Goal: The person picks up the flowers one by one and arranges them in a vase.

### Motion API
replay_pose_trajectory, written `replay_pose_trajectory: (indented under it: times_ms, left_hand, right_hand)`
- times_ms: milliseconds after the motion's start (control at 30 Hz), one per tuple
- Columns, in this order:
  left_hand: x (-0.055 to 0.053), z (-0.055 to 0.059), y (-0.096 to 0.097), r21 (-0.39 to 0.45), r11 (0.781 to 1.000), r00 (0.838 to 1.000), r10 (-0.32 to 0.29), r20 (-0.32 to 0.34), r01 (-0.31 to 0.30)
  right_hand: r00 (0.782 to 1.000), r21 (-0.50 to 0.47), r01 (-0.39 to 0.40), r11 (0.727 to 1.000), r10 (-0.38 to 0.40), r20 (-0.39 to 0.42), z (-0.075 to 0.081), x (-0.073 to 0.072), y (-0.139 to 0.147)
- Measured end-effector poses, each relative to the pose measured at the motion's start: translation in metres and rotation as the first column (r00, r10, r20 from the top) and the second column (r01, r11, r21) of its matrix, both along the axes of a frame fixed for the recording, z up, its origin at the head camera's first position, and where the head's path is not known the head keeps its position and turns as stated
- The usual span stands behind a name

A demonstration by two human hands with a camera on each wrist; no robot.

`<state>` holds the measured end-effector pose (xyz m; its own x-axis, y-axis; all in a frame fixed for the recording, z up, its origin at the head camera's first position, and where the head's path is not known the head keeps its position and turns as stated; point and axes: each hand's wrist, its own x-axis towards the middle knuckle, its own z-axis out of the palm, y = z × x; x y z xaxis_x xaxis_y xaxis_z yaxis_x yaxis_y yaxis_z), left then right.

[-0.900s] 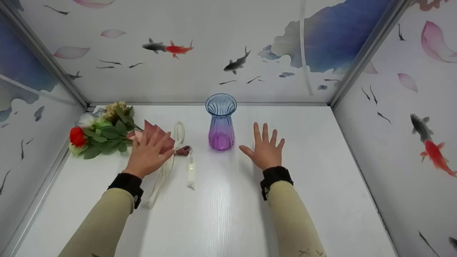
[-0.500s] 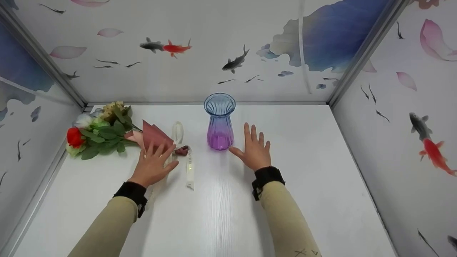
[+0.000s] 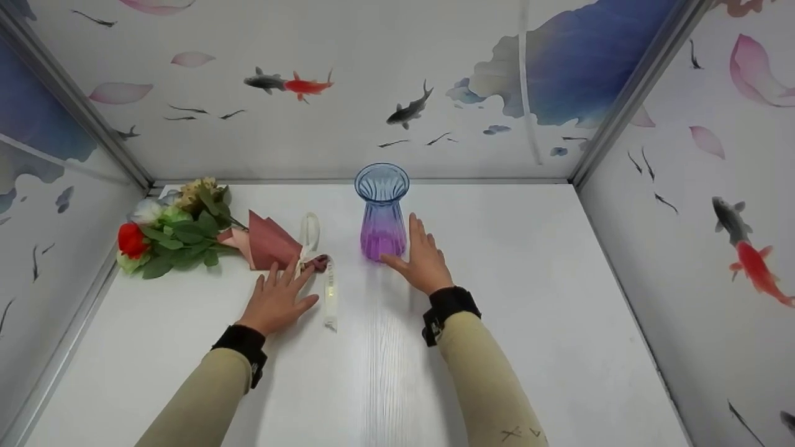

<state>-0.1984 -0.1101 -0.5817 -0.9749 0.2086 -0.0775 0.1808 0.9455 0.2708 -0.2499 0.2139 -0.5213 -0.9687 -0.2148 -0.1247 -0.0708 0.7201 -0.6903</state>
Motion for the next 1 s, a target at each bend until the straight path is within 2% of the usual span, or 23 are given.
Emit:
replay_pose_trajectory:
  times_ms: [333, 633, 800, 1000]
  left_hand:
    - [0.004, -0.007, 0.002, 0.011, 0.999, 0.999, -0.036, 0.000, 0.036]
    - [0.007, -0.012, 0.003, 0.002, 0.997, 0.997, -0.075, -0.024, 0.075]
    - [0.009, -0.011, 0.003, 0.012, 0.994, 0.994, -0.104, -0.015, 0.104]
    - [0.011, -0.011, 0.004, 0.015, 0.993, 0.993, -0.119, 0.003, 0.119]
  right_hand:
    - [0.998, -0.002, 0.002, 1.000, -0.002, 0.059, -0.009, 0.007, -0.010]
    - [0.996, 0.063, -0.039, 0.997, 0.034, 0.087, -0.024, 0.019, -0.021]
    - [0.993, 0.109, -0.077, 0.991, 0.067, 0.098, -0.031, 0.027, -0.029]
    - [0.990, 0.176, -0.141, 0.974, 0.136, 0.037, -0.040, 0.037, -0.040]
